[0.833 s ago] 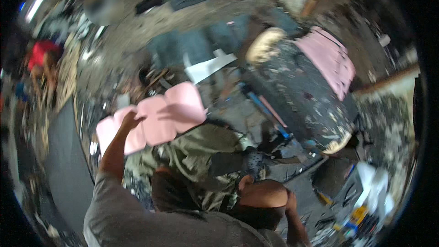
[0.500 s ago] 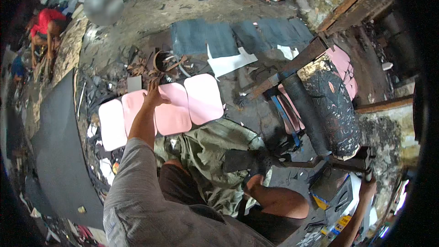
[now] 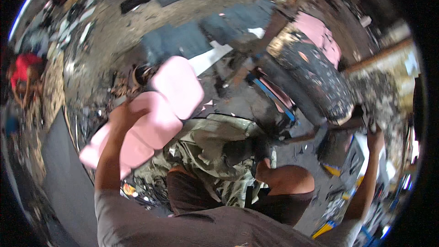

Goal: The person uses a manual press to cut pink foam sheets into smaller rectangular pieces. They repeatedly load the foam, press the lever to cut, and remove the cut pieces. The person also moves a stack of cut foam and handles several pairs of sandals.

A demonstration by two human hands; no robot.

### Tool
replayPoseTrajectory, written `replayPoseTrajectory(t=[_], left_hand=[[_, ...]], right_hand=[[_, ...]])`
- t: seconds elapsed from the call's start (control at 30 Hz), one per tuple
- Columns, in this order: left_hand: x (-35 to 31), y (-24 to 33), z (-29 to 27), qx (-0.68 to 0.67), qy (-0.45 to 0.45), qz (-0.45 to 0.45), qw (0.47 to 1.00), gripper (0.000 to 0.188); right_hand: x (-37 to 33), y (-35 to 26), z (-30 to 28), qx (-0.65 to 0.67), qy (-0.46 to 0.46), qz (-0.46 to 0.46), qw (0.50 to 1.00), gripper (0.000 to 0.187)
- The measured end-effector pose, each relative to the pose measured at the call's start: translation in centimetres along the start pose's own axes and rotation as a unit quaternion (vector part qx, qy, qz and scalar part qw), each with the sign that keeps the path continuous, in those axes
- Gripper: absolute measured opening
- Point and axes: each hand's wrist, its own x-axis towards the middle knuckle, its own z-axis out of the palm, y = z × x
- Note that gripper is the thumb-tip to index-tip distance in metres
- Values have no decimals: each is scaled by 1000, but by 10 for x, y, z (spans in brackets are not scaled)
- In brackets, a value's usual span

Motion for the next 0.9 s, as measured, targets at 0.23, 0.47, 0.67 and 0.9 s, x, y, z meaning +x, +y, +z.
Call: replayPoseTrajectory(t=[0.23,0.47,0.67,0.9], left_hand=[[-124,115,-50,-165,-59,-27,984,59],[-138,198,52,-420,-3,32,907,72],[-131,240,84,-315,-2,12,949,66],[-75,304,81,-188,80,121,971,49]], right_hand=[[-13,-19,-16,15,-13,42,999,45],[-18,-34,-30,50,6,17,999,40],[5,-24,-5,41,67,-1,997,25],[95,-69,227,85,15,-25,996,42]])
